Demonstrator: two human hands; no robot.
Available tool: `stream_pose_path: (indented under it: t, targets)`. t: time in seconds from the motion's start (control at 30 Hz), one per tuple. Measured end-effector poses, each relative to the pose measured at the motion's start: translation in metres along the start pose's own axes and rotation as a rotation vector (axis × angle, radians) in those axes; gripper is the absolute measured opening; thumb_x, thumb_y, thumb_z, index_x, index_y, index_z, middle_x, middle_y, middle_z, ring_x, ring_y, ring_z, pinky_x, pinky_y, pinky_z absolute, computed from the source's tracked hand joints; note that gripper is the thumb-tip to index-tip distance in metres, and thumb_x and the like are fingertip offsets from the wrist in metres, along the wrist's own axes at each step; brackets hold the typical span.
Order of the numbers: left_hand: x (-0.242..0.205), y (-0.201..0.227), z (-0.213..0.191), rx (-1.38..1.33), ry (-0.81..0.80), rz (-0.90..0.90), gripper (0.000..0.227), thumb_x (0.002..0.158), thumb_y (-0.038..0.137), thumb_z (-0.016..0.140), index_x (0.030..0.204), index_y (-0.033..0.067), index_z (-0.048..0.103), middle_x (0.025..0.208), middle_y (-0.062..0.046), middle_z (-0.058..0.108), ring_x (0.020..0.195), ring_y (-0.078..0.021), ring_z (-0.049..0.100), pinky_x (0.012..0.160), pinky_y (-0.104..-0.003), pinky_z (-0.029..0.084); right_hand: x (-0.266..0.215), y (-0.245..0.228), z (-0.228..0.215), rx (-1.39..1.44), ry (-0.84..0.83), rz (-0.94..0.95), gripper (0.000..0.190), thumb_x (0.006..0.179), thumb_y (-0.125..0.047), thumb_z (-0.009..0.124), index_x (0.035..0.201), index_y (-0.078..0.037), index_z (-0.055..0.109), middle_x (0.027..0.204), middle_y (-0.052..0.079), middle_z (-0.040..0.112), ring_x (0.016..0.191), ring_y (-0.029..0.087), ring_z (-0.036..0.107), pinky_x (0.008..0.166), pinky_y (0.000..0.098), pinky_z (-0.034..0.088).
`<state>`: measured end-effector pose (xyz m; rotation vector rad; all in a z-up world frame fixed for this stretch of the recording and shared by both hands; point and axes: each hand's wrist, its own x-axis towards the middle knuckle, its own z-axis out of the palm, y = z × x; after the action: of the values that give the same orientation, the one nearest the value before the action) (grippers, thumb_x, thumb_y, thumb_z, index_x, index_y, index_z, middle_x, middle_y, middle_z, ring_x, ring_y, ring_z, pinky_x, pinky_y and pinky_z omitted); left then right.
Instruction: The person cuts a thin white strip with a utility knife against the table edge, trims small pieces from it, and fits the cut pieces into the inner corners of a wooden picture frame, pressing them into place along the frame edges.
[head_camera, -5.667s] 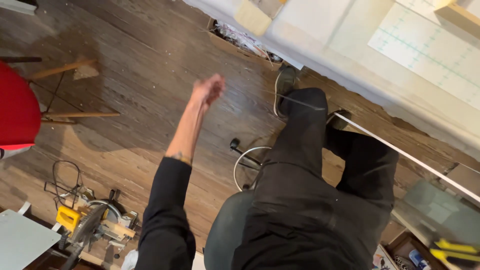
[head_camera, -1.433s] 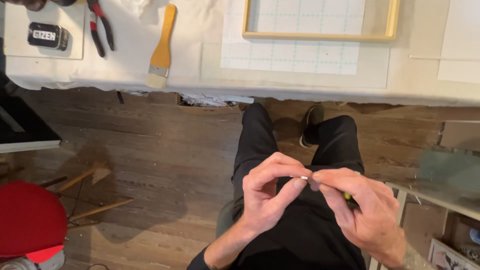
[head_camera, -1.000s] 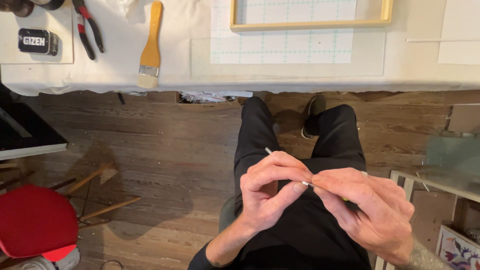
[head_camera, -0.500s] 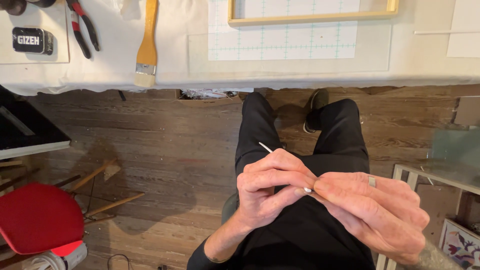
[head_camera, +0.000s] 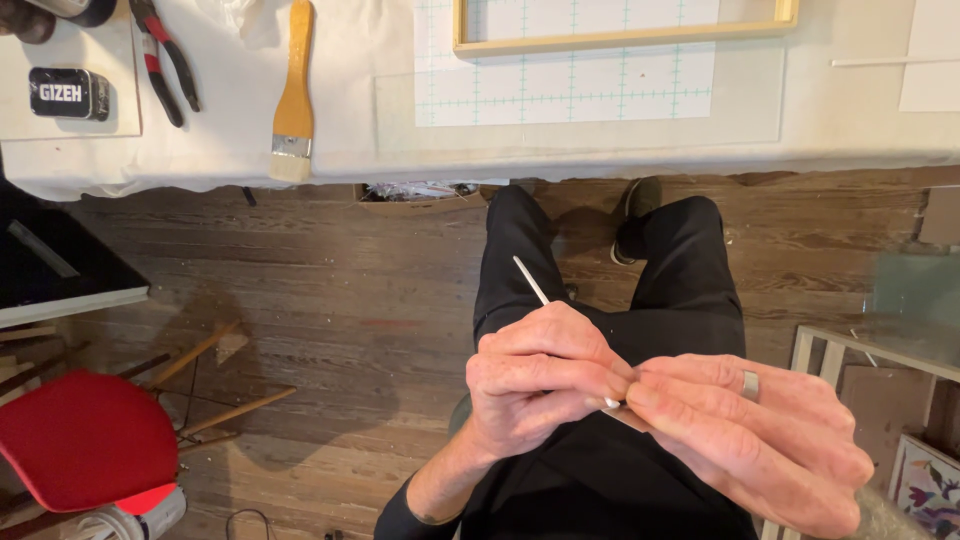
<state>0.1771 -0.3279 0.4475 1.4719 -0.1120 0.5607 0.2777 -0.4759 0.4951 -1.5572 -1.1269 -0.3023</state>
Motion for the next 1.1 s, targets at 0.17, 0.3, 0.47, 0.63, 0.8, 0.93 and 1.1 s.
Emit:
stream_pose_path:
  t: [0.17, 0.3, 0.47, 0.63, 0.8, 0.93, 1.1]
  targets:
    - [0.006, 0.002, -0.002, 0.012, -0.023, 0.027, 0.014, 0.09, 0.008, 0.08, 0.103, 0.0037, 0.075, 0.104, -0.008, 0.075, 0.093, -0.0216, 0.072, 0.079, -0.031, 0.059, 0.01, -0.003, -0.005, 0.011, 0.037, 0.077, 0.03, 0.066, -0.002, 0.082, 0.091, 0.005, 0.069, 0.072, 0.015, 0.07, 0.067, 0.025, 0.075, 0.061, 0.0338, 0.063]
    - [0.005, 0.004, -0.001, 0.031, -0.028, 0.018, 0.014, 0.091, 0.01, 0.08, 0.103, 0.0044, 0.076, 0.105, -0.007, 0.076, 0.091, -0.0202, 0.073, 0.079, -0.031, 0.059, 0.01, 0.002, -0.006, 0.028, -0.003, 0.021, 0.029, 0.067, -0.001, 0.082, 0.091, 0.007, 0.069, 0.072, 0.016, 0.069, 0.068, 0.026, 0.075, 0.06, 0.0353, 0.064]
    - [0.01, 0.007, -0.003, 0.076, -0.051, 0.029, 0.016, 0.091, 0.01, 0.081, 0.105, 0.0052, 0.075, 0.105, -0.007, 0.076, 0.09, -0.0192, 0.073, 0.08, -0.031, 0.058, 0.005, 0.002, -0.003, 0.04, 0.033, 0.085, 0.027, 0.067, -0.001, 0.083, 0.089, 0.006, 0.068, 0.072, 0.016, 0.069, 0.067, 0.026, 0.075, 0.06, 0.035, 0.064]
    - [0.012, 0.005, -0.003, 0.074, -0.062, 0.028, 0.016, 0.091, 0.01, 0.081, 0.106, 0.0052, 0.075, 0.105, -0.007, 0.076, 0.093, -0.0199, 0.073, 0.081, -0.031, 0.058, 0.001, 0.004, 0.002, 0.029, 0.12, 0.086, 0.026, 0.067, 0.0, 0.083, 0.087, 0.006, 0.068, 0.071, 0.016, 0.069, 0.066, 0.026, 0.075, 0.059, 0.0344, 0.064]
    - [0.011, 0.002, -0.002, 0.042, -0.047, 0.04, 0.016, 0.089, 0.01, 0.081, 0.102, 0.0042, 0.076, 0.103, -0.007, 0.076, 0.092, -0.0213, 0.072, 0.078, -0.031, 0.059, 0.011, 0.002, -0.001, -0.001, 0.068, 0.047, 0.025, 0.067, -0.001, 0.081, 0.086, 0.007, 0.067, 0.069, 0.015, 0.069, 0.065, 0.026, 0.075, 0.059, 0.0358, 0.063]
    - [0.011, 0.002, -0.002, 0.058, -0.043, 0.07, 0.017, 0.086, 0.011, 0.082, 0.1, 0.0041, 0.077, 0.102, -0.007, 0.075, 0.09, -0.0219, 0.072, 0.077, -0.031, 0.058, 0.008, 0.001, -0.001, 0.024, 0.072, 0.043, 0.022, 0.068, 0.0, 0.08, 0.085, 0.006, 0.067, 0.069, 0.014, 0.068, 0.065, 0.026, 0.075, 0.059, 0.0359, 0.063]
    - [0.014, 0.009, -0.003, 0.121, -0.046, 0.09, 0.018, 0.086, 0.012, 0.083, 0.101, 0.0041, 0.077, 0.101, -0.007, 0.076, 0.089, -0.0213, 0.072, 0.076, -0.031, 0.058, -0.003, -0.002, 0.003, -0.008, 0.122, 0.133, 0.019, 0.068, 0.001, 0.079, 0.084, 0.004, 0.068, 0.069, 0.013, 0.069, 0.063, 0.025, 0.075, 0.061, 0.0348, 0.064]
